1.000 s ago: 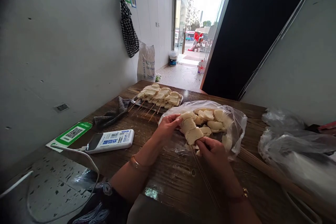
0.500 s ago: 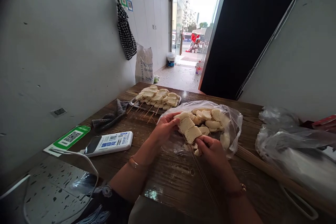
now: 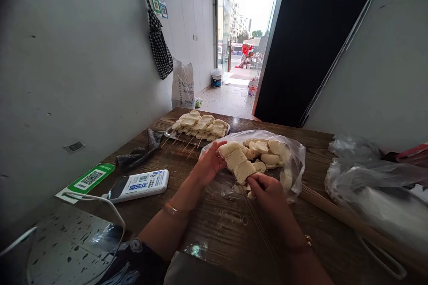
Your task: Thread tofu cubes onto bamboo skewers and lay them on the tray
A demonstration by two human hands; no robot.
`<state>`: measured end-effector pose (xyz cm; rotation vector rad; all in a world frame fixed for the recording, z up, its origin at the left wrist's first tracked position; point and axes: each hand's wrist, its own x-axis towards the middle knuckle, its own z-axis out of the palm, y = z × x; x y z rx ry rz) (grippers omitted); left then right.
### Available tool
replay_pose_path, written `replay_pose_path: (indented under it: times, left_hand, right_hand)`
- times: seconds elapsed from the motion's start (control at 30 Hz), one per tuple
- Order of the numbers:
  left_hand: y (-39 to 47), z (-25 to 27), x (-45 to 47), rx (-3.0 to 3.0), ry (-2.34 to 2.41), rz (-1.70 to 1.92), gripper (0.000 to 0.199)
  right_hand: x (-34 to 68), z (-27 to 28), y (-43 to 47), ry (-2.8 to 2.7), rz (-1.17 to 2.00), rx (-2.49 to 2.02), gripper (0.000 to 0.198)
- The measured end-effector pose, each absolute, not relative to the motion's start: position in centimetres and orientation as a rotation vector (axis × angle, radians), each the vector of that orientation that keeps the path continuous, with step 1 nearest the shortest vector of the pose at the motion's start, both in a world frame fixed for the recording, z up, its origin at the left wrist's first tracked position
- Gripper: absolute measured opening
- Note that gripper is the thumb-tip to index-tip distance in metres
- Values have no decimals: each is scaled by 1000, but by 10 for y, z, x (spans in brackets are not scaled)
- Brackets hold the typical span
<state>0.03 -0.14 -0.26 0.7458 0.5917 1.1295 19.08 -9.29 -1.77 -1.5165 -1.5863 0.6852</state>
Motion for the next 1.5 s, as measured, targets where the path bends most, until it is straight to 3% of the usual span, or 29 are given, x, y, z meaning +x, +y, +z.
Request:
replay_pose_path:
  times: [0.37,0.53,0.73,1.5]
  left_hand:
    - [-10,2,9,727,412,1150,51]
    - [-6,4,3,673,454,1255,60]
    - [-7,2,9,728,457,1226,48]
    - [-14,-3,17,750,500,1192,45]
  right_hand:
    - [187,-18,-92,-1746,639,-1475,34]
    - [189,-19,-93,-1752,632,-1471,32]
    - [185,-26,-92,-1715,573,-1453,32]
    - [180,-33,-90,-1711,510,-1418,33]
